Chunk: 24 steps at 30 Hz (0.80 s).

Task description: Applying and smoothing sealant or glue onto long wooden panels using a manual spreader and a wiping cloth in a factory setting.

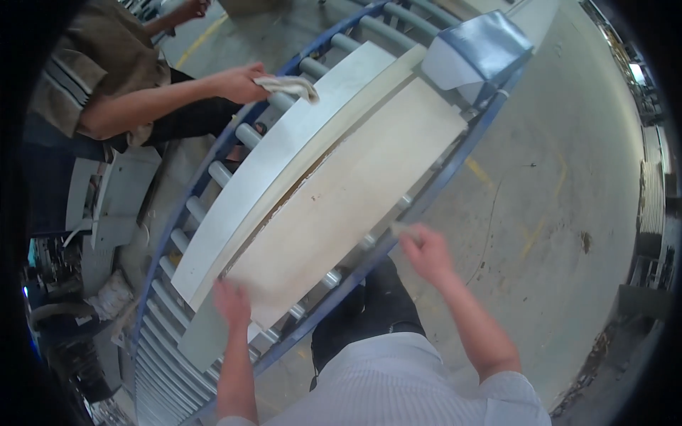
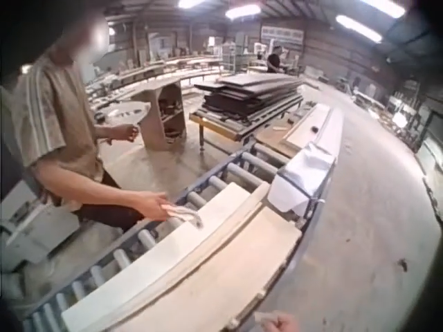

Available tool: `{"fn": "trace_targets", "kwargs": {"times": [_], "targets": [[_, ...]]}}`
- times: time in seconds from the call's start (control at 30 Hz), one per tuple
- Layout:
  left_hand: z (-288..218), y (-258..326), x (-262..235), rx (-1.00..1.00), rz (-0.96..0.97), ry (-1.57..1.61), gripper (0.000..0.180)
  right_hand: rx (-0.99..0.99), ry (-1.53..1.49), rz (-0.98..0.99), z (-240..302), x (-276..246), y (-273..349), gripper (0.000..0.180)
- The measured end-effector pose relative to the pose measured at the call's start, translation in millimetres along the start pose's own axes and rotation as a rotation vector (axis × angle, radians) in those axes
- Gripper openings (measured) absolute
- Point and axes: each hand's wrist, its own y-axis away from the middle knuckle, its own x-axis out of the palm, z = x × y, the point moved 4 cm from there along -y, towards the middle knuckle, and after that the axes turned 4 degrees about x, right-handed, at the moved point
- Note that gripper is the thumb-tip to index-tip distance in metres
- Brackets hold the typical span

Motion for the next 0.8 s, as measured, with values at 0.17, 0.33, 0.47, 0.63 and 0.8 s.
{"fn": "trace_targets", "kwargs": {"times": [0.17, 0.33, 0.47, 0.63, 0.8], "targets": [[53.7, 183.4, -22.2, -0.335, 0.121, 0.029, 0.065, -0.049, 0.193, 0.099, 21.4, 9.4, 111.5, 0.014], [0.4, 280.2, -20.6, -0.267, 0.225, 0.18, 0.057, -0.143, 0.173, 0.141, 31.7, -4.4, 173.4, 0.023], [-72.9, 250.6, -48.9, 0.004, 0.075, 0.364, 0.051, -0.209, 0.218, 0.045, 37.6, -28.5, 193.0, 0.019], [-136.8, 180.1, -82.7, 0.129, -0.005, 0.484, 0.047, -0.251, 0.136, 0.026, 48.3, -88.6, 196.6, 0.025], [-193.1, 168.4, -104.3, 0.119, -0.058, 0.447, 0.046, -0.185, 0.11, 0.012, -3.2, -160.7, 196.1, 0.025]]}}
